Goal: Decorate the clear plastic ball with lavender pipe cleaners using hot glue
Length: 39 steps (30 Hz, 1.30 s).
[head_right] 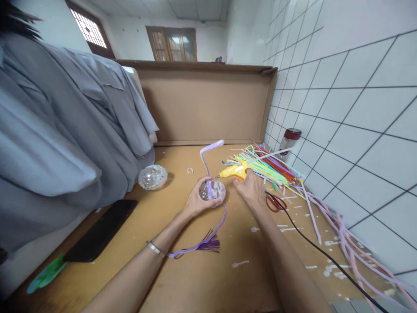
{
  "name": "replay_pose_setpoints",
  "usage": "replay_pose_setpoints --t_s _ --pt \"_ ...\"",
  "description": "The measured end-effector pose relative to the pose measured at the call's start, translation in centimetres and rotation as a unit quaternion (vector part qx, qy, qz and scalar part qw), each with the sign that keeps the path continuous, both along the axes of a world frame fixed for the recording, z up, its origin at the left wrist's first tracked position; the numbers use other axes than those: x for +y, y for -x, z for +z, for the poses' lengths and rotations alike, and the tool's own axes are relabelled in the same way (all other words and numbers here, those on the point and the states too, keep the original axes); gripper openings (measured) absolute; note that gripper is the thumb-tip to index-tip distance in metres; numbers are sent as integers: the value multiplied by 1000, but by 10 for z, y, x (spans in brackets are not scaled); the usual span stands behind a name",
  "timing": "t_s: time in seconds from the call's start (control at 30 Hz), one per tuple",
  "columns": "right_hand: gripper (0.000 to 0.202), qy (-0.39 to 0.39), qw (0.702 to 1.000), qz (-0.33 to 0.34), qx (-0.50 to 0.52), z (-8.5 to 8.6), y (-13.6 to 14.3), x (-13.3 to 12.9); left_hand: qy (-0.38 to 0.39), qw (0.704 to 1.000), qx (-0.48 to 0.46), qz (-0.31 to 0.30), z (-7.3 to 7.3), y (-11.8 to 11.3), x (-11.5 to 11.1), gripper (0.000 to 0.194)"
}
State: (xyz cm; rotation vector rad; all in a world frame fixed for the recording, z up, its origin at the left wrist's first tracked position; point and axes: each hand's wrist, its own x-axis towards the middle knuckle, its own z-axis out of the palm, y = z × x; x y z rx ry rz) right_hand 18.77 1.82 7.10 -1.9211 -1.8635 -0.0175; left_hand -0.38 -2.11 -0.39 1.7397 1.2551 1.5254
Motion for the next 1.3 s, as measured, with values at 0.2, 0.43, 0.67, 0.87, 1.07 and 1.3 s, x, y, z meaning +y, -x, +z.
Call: replay_pose_setpoints --t_s 0.2,0.43,0.67,0.87,1.07,1.3 --pt "43 -17 1000 15 9 2 1 -4 22 1000 -14 -9 1 0 -2 79" --pt "40 -13 1000 24 -3 1 1 -4 25 1000 -14 -8 0 -1 -2 79" --pt "37 -13 999 37 -8 -1 0 -3 8 1000 1 4 2 -2 -2 77" --pt "35 -12 999 35 -8 -2 1 -3 7 1000 -1 0 0 -2 -2 78" --pt "33 -15 999 36 -11 -4 1 -1 14 1000 -6 -1 0 -2 -2 78" --pt "32 -16 999 35 -10 -5 1 0 1 1000 -4 -2 2 -2 -2 77"
